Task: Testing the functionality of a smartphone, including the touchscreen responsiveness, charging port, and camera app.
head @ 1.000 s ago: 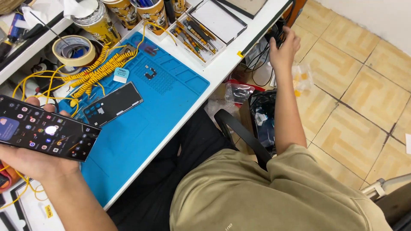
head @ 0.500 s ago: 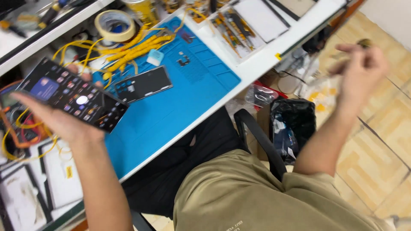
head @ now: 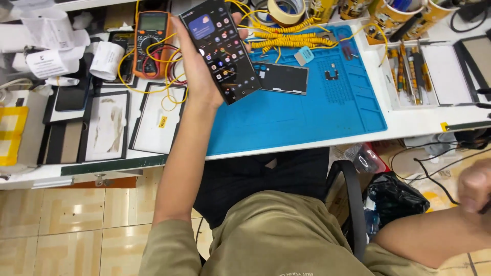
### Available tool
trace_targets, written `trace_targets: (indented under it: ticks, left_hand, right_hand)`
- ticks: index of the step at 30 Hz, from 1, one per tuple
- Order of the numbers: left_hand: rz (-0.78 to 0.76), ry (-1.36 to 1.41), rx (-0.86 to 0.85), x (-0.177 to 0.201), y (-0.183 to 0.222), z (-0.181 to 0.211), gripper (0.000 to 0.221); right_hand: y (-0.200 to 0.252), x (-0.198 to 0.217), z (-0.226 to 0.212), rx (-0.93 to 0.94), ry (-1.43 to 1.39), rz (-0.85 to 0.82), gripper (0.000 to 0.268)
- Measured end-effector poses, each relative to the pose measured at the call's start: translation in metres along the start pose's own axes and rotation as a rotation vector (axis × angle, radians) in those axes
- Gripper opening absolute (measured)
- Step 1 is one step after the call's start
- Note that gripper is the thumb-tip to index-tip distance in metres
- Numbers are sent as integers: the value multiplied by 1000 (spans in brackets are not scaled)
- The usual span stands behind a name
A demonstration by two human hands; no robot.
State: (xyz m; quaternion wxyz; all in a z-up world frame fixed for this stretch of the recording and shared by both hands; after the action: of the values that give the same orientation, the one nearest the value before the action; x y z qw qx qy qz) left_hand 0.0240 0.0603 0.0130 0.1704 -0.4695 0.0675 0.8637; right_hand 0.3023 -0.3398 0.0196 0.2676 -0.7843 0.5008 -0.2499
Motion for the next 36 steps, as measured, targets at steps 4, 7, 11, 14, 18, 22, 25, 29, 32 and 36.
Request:
trace_targets:
  ticks: [4,7,11,14,18,22,25,29,32,36]
  left_hand:
    - [32,-6,7,8,-5,-5,92]
    - [-131,40,3,11,-9,-9,90]
    - [-179,62,8,7,-11,-8,90]
    - [-198,86,27,9,-11,-9,90]
    - [-195,82,24,11,-11,-10,91]
    - [-214,99,37,11,-11,-10,89]
    - [-215,114,44,11,-12,-10,89]
    - [-185,102,44,16,-14,-11,89]
    - [-202,135,85,14,-14,-13,88]
    - [-121,86,144,13,-11,-9,93]
  right_hand:
    - [-12,-40,16,-73,-642,-643,61]
    - [1,-75,-2,-219,-517,-445,41]
    - [11,-87,-21,-222,-580,-529,60]
    - [13,-92,-17,-242,-626,-653,104]
    - [24,-143,-40,-604,-937,-863,97]
    - [74,-173,-29,-635,-470,-1212,71]
    - [95,-182,-17,-670,-98,-1414,46]
    - [66,-189,-24,-573,-550,-1070,48]
    - [59,-202,-29,-570,-669,-872,73]
    - [55,-234,-38,-592,-454,-864,41]
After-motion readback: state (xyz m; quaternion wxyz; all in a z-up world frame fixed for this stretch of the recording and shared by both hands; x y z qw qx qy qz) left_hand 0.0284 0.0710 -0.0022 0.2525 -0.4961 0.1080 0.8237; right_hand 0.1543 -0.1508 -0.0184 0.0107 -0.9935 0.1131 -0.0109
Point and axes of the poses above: each hand's wrist, its own y-axis away from the middle knuckle, its own x-axis out of the back of the hand, z = x × y, the point moved 6 cm from there along -y, towards the middle knuckle, and after that the axes turned 13 degrees about z, right-handed, at the moved point
